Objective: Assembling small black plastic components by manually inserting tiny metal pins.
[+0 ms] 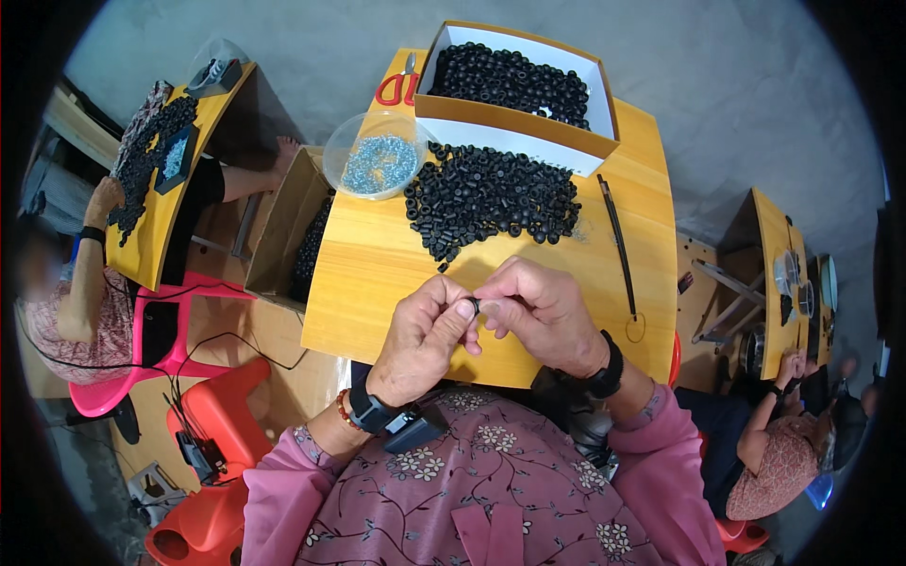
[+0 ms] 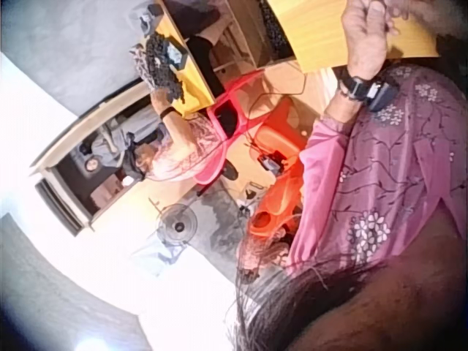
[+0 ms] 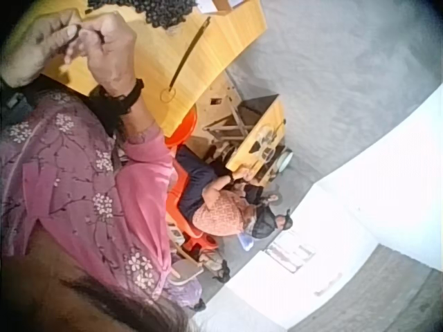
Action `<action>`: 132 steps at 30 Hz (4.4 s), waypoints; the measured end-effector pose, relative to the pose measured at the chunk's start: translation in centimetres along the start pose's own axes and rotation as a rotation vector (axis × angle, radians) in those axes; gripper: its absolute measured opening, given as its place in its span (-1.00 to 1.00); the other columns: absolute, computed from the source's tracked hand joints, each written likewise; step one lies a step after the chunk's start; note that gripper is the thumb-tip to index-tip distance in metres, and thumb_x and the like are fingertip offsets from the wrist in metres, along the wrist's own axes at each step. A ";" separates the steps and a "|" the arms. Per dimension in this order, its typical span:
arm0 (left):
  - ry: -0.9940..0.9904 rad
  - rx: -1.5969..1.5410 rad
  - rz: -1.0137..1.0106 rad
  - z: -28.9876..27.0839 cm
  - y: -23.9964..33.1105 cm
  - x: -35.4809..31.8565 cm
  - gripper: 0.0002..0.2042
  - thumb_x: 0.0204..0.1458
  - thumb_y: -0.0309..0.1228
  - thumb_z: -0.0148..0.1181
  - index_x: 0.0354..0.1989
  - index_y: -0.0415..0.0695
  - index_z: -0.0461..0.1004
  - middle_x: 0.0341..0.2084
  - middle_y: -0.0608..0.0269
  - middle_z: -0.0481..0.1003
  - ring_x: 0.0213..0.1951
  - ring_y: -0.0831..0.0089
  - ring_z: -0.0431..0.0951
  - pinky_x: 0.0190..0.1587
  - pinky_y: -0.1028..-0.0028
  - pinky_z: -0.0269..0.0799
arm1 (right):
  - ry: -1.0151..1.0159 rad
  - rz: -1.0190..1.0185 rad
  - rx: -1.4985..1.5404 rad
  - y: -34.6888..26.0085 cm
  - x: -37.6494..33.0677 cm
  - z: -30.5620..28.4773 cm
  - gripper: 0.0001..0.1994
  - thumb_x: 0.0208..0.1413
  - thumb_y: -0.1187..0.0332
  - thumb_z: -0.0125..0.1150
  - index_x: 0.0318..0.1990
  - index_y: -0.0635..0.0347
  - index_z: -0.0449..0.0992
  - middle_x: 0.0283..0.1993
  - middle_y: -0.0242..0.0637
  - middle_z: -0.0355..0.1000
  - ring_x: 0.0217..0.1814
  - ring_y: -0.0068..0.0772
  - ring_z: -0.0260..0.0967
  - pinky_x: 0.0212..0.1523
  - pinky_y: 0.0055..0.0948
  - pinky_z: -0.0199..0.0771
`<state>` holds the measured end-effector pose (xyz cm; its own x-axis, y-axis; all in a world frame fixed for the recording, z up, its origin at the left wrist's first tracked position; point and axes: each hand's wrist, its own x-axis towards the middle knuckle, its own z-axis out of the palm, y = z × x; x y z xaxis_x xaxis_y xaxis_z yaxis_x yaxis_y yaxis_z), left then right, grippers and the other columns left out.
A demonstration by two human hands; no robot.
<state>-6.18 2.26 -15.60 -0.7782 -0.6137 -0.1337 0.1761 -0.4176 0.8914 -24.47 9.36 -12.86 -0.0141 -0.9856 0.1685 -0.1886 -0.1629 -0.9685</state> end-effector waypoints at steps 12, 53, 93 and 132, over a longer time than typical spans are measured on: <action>0.111 0.457 0.192 0.1 -0.5 -0.3 -0.79 0.36 -0.33 0.00 -0.23 -0.25 0.36 -0.44 0.27 0.46 -0.41 0.56 0.50 -0.29 0.52 0.50 | 0.023 0.274 0.069 0.3 -0.1 0.8 -0.91 0.29 0.45 0.17 -0.19 0.32 0.49 -0.39 -0.37 0.49 -0.41 -0.66 0.44 -0.39 -0.58 0.49; 0.179 -0.271 0.053 0.7 -1.8 -0.3 -0.83 0.29 -0.38 0.15 -0.23 -0.27 0.47 -0.40 0.23 0.58 -0.40 0.55 0.58 -0.35 0.58 0.48 | 0.051 -0.182 -0.304 -0.6 -0.5 1.4 -0.72 0.12 0.52 0.29 -0.02 0.30 0.42 -0.25 -0.14 0.38 -0.34 -0.20 0.44 -0.32 -0.36 0.48; 0.178 -0.659 -0.149 -2.7 -1.9 0.4 -0.87 0.32 -0.47 0.00 -0.10 -0.22 0.46 -0.27 0.04 0.60 -0.22 0.26 0.66 -0.04 0.20 0.65 | 0.244 0.024 -0.145 2.2 -1.1 1.4 -0.55 0.12 0.57 0.30 0.20 0.28 0.45 -0.09 -0.26 0.46 -0.18 -0.55 0.43 -0.10 -0.54 0.44; 0.242 1.137 0.366 -4.4 -0.6 2.9 -0.75 -0.03 -0.63 0.29 -0.13 -0.26 0.56 -0.41 0.21 0.52 -0.34 0.36 0.49 -0.18 0.39 0.44 | 0.200 0.156 -0.465 3.8 -6.7 -4.1 -0.88 0.14 0.47 0.25 -0.20 0.30 0.53 -0.38 -0.15 0.42 -0.36 -0.17 0.43 -0.33 -0.32 0.41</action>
<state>-5.88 -2.20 -18.38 -0.6396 -0.7315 0.2362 -0.3610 0.5571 0.7479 -29.13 15.55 -16.95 -0.2556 -0.9611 0.1048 -0.5845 0.0673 -0.8086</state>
